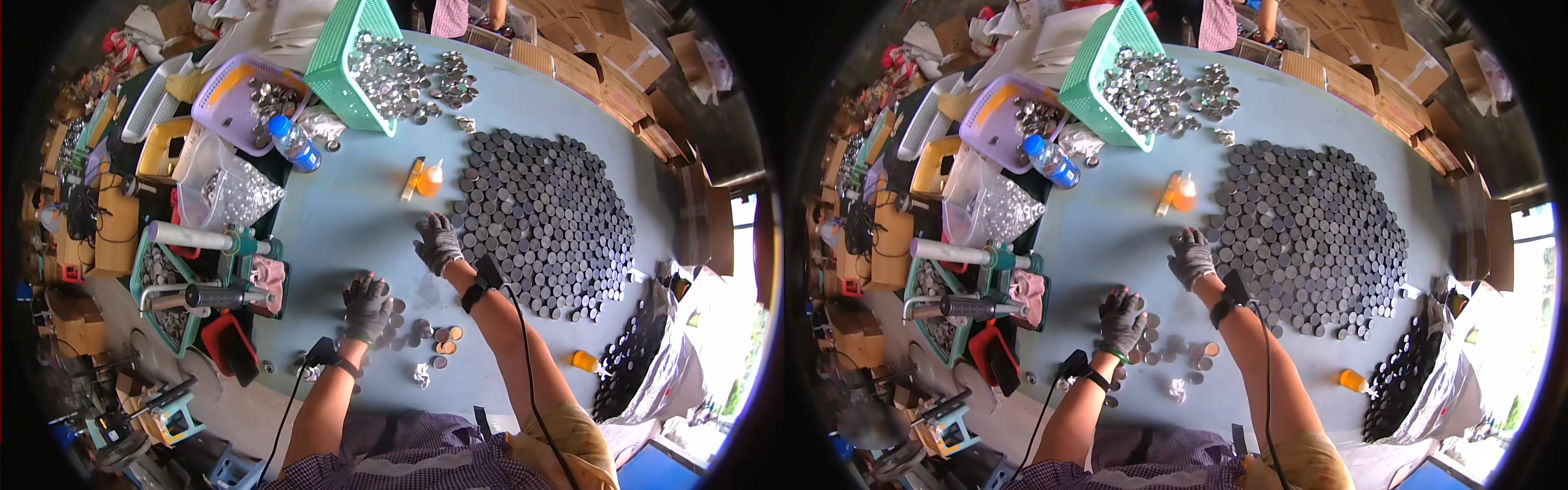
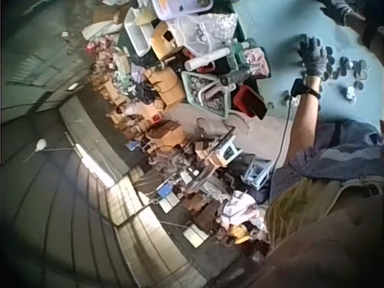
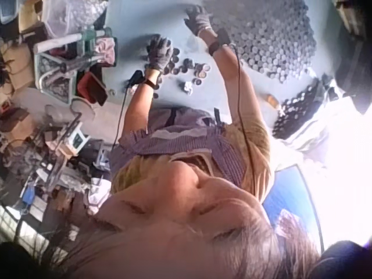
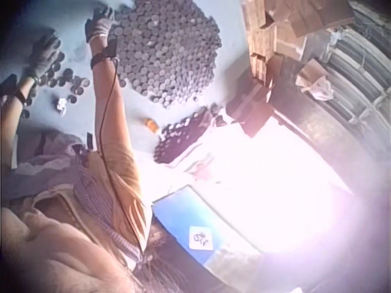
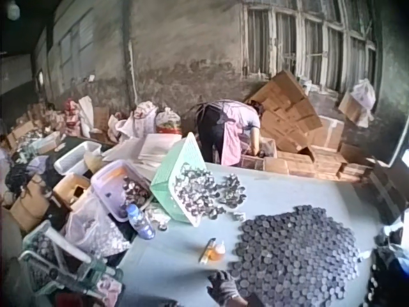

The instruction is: Applying adhesive to circular discs and placing them into metal casings.

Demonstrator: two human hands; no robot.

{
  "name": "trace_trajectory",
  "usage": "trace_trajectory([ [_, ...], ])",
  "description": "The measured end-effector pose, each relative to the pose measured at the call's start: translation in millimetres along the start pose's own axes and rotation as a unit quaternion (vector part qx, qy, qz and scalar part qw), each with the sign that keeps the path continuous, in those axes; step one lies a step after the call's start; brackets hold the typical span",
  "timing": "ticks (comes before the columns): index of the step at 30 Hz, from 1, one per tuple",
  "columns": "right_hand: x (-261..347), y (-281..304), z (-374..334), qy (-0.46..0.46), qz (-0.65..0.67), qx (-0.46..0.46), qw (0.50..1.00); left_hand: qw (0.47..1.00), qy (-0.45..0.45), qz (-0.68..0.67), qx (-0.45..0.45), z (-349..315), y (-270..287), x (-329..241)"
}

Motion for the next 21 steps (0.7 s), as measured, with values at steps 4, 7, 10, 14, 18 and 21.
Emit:
trace_trajectory([
  [4,15,-19,-40,0.033,0.002,-0.015,0.999,0.998,0.013,-0.045,0.047,-8,-5,-17],
  [7,43,-34,-100,0.074,0.015,-0.023,0.997,0.997,-0.014,-0.031,0.066,-30,-19,-35],
  [10,48,-49,-164,0.060,0.047,-0.060,0.995,0.995,-0.053,-0.030,0.083,-62,-29,-61],
  [14,58,-21,-233,-0.038,0.158,0.035,0.986,0.982,-0.082,-0.126,0.112,-130,-43,-80],
  [18,38,-41,-290,0.025,0.027,0.197,0.980,0.975,-0.080,-0.192,0.080,-148,-4,-87],
  [21,67,-10,-240,0.122,0.076,0.086,0.986,0.990,0.059,-0.087,-0.089,-120,36,-5],
])
Point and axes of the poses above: each hand's wrist, its own z-axis towards the middle knuckle, its own y-axis out of the back of the hand, x = y × z, the point moved 10 cm from there along z, towards the middle knuckle, and after that the axes turned 5 degrees about y, right-handed, at the moved point
